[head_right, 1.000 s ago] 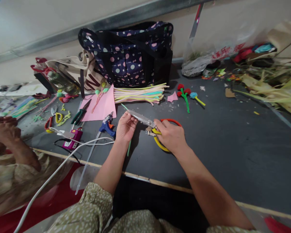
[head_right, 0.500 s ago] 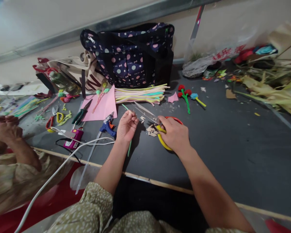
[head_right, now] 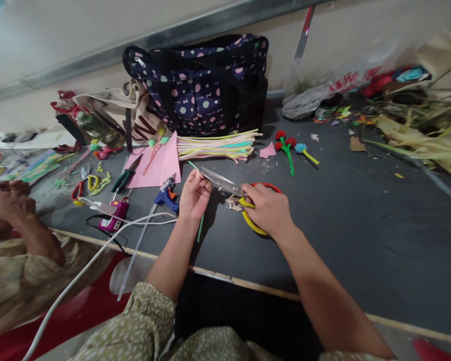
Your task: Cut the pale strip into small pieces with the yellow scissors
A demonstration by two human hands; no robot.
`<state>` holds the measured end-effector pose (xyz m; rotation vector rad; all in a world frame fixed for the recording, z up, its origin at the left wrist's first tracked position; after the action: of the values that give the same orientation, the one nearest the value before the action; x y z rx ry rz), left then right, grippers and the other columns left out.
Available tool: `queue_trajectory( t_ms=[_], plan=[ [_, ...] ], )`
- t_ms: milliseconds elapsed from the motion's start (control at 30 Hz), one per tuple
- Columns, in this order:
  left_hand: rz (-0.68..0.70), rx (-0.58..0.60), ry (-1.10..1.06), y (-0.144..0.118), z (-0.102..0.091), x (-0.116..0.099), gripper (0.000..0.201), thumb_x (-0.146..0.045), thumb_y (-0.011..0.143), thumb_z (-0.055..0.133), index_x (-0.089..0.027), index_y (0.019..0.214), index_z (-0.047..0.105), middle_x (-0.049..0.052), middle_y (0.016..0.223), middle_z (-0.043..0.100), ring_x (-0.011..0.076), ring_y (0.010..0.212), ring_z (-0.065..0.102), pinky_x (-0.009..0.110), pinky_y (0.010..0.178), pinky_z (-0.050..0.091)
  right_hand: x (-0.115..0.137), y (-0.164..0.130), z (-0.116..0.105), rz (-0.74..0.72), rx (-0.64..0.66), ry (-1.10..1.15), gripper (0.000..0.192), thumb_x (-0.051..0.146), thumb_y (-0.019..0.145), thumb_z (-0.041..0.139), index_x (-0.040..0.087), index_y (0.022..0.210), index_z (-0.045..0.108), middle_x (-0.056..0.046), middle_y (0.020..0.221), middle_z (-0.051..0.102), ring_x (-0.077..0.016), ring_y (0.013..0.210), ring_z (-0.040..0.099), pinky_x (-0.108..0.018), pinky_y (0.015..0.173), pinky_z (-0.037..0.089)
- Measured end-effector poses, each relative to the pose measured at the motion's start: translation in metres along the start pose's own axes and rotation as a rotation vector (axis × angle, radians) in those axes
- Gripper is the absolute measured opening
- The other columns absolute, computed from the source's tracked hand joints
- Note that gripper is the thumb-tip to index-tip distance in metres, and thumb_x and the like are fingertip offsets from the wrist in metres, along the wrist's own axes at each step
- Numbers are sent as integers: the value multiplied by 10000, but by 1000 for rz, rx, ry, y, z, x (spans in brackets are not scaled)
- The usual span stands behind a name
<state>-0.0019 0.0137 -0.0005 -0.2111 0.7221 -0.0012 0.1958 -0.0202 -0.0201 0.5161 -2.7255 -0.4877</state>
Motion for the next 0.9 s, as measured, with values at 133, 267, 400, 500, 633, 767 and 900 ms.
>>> queue_trajectory(
  t_ms=[133,267,400,500,633,767,900],
  plan=[
    [-2,2,19,0,0,1,145,-125,741,707,-192,804,596,-40,709,566,30,567,465,172,620,415,1,0,0,-1,3,14,312,220,824,499,255,1095,650,7,883,673,-119,771,552,-252,576,262],
    [1,24,9,1,-2,1,149,-134,724,730,-176,809,615,-42,700,576,25,570,485,173,626,424,2,0,-2,0,2,-6,318,220,826,491,254,1099,650,1,896,674,-125,773,550,-254,571,249],
    [28,35,24,0,-1,1,155,-177,720,748,-165,833,643,-40,684,582,38,589,521,185,632,443,1,1,-3,1,-11,-35,326,215,823,490,258,1105,647,9,872,668,-120,752,548,-255,561,244],
    [38,0,68,0,-1,1,174,-198,706,765,-169,832,648,-39,684,603,45,588,543,195,638,455,1,0,-2,0,-18,-44,326,219,824,495,255,1111,645,3,885,668,-120,748,549,-258,562,244],
    [36,-29,80,1,-2,1,208,-179,667,793,-165,820,653,-44,679,624,43,573,562,192,635,471,0,0,-1,-7,-24,-44,319,224,831,490,254,1106,647,3,870,667,-124,749,552,-258,569,251],
    [18,-55,82,2,-3,1,203,-156,662,790,-162,815,656,-50,653,620,38,557,566,186,634,484,-1,0,-1,-7,-19,-34,320,229,832,484,247,1103,653,-3,866,668,-126,753,549,-259,569,255],
    [11,-78,79,3,-4,1,200,-138,664,784,-167,816,658,-47,686,641,39,575,587,191,664,502,-2,-1,-1,-13,-35,-35,358,228,829,481,240,1148,642,-7,895,674,-123,770,544,-257,572,263]
  ],
)
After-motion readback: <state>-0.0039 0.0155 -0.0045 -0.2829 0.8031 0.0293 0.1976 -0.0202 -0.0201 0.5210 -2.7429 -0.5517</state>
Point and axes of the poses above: each hand's wrist, its own y-axis towards the middle knuckle, its own z-axis out of the palm, x = y × z, the point moved 1 cm from there along y, towards the middle knuckle
